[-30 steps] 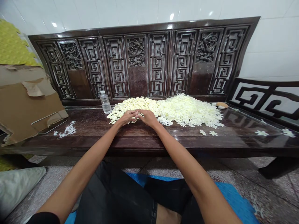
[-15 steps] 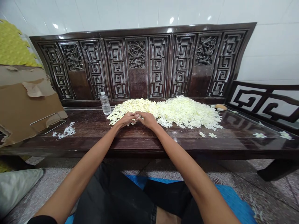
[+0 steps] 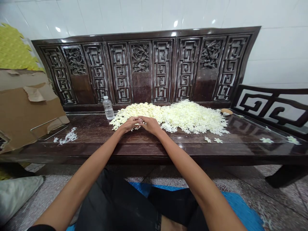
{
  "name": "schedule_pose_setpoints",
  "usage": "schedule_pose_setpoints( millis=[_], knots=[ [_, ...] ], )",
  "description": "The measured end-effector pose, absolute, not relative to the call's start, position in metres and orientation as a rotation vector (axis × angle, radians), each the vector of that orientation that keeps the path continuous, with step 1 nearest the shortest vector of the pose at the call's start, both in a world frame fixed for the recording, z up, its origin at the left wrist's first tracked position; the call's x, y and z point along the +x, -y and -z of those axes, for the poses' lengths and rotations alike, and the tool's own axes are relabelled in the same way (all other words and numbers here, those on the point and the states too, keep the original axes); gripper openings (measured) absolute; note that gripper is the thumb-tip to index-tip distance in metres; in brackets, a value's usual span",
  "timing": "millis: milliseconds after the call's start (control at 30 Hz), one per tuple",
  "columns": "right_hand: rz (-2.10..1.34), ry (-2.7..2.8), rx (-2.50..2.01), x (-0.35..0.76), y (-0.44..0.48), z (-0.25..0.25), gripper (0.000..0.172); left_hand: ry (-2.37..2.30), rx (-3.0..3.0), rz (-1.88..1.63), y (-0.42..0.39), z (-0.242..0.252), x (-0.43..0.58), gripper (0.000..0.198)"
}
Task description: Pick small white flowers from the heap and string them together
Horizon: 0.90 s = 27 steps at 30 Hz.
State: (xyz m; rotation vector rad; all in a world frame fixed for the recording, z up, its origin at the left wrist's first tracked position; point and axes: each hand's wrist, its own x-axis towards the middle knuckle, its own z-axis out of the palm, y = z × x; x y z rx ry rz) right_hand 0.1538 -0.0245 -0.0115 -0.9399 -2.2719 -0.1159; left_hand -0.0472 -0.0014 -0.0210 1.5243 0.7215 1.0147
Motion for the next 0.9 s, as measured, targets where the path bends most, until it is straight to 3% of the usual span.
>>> schedule_pose_setpoints(
  millis=[433,900],
  knots=[
    [0.208,2.320,-0.887,0.1528,0.0265,0.0124,0.059,-0.656,1.469,-0.956,-0.0028,0.0252,-0.0480,0.051],
    [0.311,2.339,-0.902,0.1542,0.0319,0.0077,0.046,-0.686,1.471,-1.033,-0.0045,0.0231,-0.0486,0.057]
  ],
)
